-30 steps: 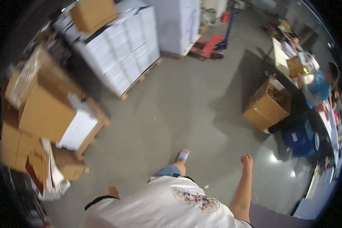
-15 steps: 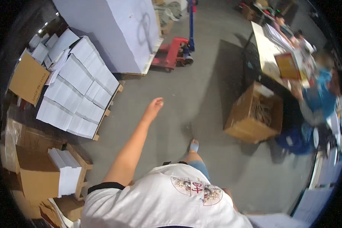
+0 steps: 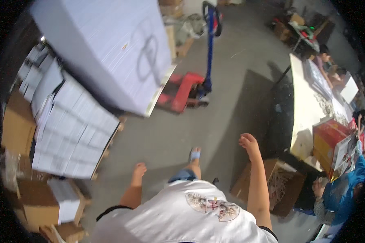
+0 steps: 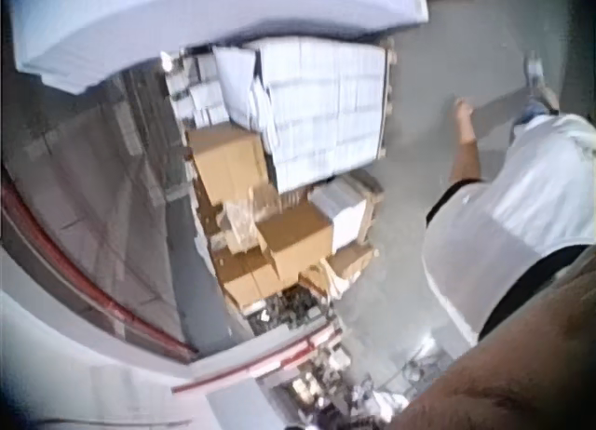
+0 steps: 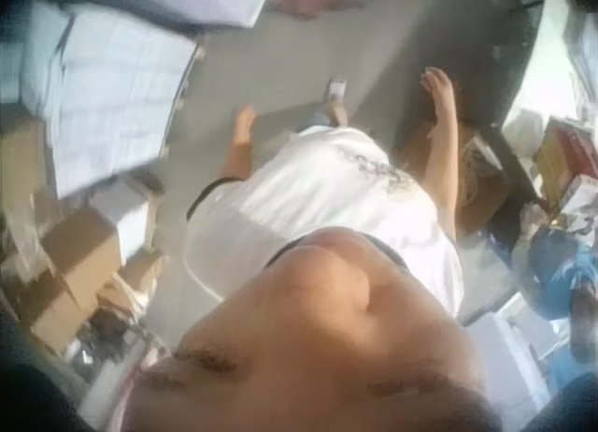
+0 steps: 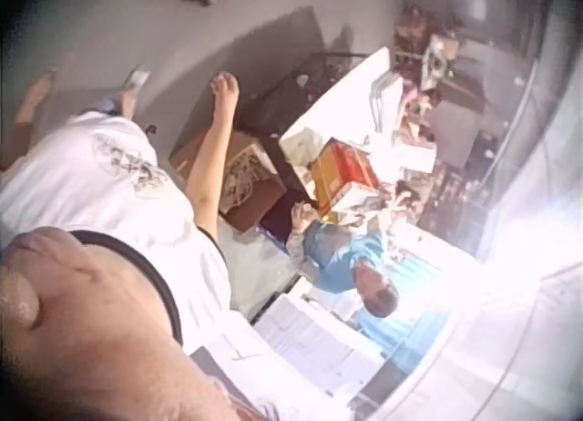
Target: The person uses a red manual pallet jack to transport a large stack of white rectangular boards through a warehouse. They navigate the load around obstacles, including cardboard boxes and workstations, and maneuver the pallet jack to position the stack near other stored materials.
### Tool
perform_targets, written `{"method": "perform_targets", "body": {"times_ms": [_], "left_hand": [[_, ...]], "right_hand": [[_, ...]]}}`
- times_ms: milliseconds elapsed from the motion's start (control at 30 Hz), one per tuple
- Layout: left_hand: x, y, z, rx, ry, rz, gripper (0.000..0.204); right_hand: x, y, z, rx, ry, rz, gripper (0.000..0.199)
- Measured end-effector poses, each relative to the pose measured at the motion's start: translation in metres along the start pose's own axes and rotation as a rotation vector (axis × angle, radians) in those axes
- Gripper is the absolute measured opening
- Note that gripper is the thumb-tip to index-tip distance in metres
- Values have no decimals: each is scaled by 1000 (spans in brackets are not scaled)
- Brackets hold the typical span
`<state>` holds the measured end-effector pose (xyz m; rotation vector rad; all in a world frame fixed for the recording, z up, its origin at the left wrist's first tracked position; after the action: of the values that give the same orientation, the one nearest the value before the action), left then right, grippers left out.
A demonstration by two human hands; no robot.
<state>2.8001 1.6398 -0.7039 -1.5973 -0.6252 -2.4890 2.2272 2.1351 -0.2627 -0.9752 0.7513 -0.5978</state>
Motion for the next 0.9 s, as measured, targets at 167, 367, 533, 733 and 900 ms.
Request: {"method": "perform_targets", "body": {"times_ms": [167, 367, 533, 733, 900], "left_hand": [[404, -34, -231, 270, 570, -900, 33], [780, -66, -378, 597, -194, -1167, 37], [942, -119, -437, 865, -431, -1254, 55], [1031, -158, -499, 1251, -210, -1108, 84], [1044, -174, -525, 1239, 238, -903, 56]], "right_hand": [[-77, -132, -143, -106, 110, 66, 35], [-129, -296, -329, -348, 126, 92, 40], [-141, -413, -505, -530, 84, 32, 45], [-130, -525, -704, -722, -102, 42, 47], [-82, -544, -786, -826, -667, 179, 58]]}}
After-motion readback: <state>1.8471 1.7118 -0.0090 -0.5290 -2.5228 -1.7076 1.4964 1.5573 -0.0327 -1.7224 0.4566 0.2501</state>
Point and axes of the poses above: each hand's wrist, its own z-axis away from the middle knuckle, its own x-axis out of the palm, y = z × x, the point moved 3 cm from there along -z, towards the middle knuckle, and after that the axes turned 13 degrees about z, right-handed, at the moved point
